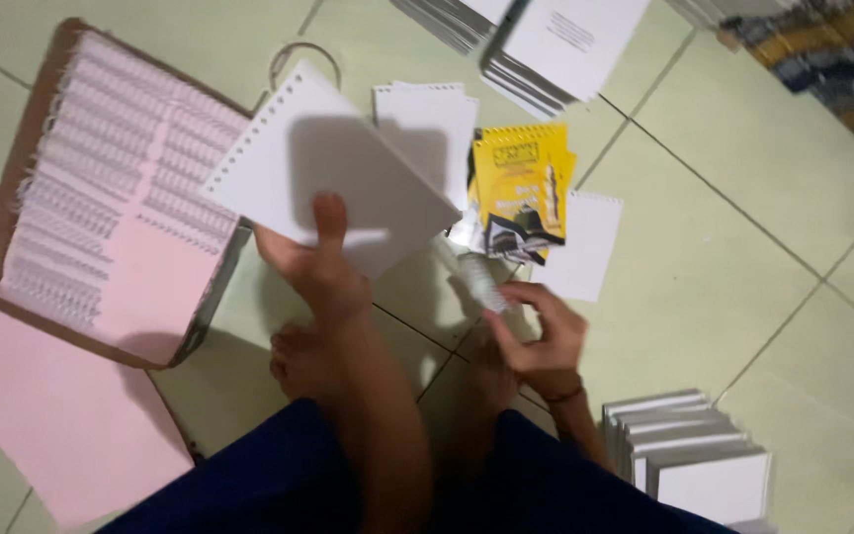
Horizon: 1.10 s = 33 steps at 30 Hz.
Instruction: The person sits on the floor and assembles spiral-bound notebooks by inserting metal coils into the punched holes of paper stacks. They handle stacks of white paper, yellow covers, and metal coils, repeatedly threading the coils through the holes and bending the ends to secure them.
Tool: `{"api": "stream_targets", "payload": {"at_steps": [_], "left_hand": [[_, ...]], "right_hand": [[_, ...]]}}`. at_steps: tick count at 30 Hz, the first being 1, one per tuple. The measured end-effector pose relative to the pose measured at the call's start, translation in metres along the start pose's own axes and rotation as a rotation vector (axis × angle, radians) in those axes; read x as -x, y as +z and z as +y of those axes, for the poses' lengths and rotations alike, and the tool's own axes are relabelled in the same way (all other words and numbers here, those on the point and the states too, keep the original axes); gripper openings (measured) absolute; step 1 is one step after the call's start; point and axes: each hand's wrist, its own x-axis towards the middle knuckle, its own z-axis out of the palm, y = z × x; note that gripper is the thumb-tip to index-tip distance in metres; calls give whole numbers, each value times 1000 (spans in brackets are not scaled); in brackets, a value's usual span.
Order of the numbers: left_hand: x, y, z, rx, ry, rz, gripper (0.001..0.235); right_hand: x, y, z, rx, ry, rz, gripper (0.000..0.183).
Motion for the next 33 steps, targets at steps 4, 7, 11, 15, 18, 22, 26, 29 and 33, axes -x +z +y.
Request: {"api": "stream_targets", "payload": {"at_steps": [4, 7, 11, 15, 18, 22, 26, 29, 33], "left_hand": [[14, 14, 9, 58, -70, -130, 51], [21, 16, 11, 64, -124, -165, 49], [12, 9, -7, 73, 33, -210, 57], [0, -12, -21, 27, 144, -231, 58], [-2, -22, -25, 50, 151, -198, 57], [-8, -33, -17, 12, 155, -193, 57], [-14, -43, -14, 12, 161, -154, 59], [-16, -50, -14, 3, 148, -121, 61], [-21, -55, -6, -12, 120, -118, 60]], "right_hand": [[17, 10, 29, 122, -109, -180, 48], [31, 5, 45, 175, -89, -209, 46], [40, -2, 64, 210, -54, -210, 29], [33, 18, 70, 195, -122, -320, 31], [27, 48, 72, 180, -153, -314, 28], [21, 80, 91, 364, -219, -377, 29], [12, 87, 90, 509, -298, -413, 22], [12, 90, 95, 477, -285, -429, 20], [12, 88, 92, 403, -238, -534, 15]]}}
